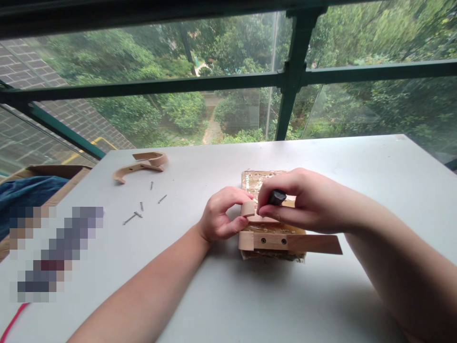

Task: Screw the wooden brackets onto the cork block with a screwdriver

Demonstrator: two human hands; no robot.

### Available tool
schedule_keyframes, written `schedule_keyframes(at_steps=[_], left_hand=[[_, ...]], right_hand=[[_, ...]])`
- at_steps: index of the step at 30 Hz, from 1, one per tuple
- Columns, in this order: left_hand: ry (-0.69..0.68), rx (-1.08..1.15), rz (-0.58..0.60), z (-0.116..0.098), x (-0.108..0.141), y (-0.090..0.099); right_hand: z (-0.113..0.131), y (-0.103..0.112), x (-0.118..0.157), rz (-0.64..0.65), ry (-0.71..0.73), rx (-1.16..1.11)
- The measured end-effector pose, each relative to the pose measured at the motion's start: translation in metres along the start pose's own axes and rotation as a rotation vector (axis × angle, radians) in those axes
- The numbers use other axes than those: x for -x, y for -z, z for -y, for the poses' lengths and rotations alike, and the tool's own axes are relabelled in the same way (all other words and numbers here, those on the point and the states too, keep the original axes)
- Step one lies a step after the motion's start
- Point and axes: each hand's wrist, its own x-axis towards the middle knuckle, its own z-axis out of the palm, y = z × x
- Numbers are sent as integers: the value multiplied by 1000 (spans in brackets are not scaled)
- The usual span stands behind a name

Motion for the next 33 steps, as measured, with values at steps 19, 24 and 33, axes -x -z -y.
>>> schedule_keyframes(at_steps=[19,24,33], left_hand=[[25,-18,-10,-3,-2,-2],[11,-26,-24,-3,-3,-2],[8,-12,-9,1,0,-3]], right_hand=[[-5,-2,-4,67,-23,223],[-8,-4,-6,75,39,203],[-6,-5,-4,107,-18,208]])
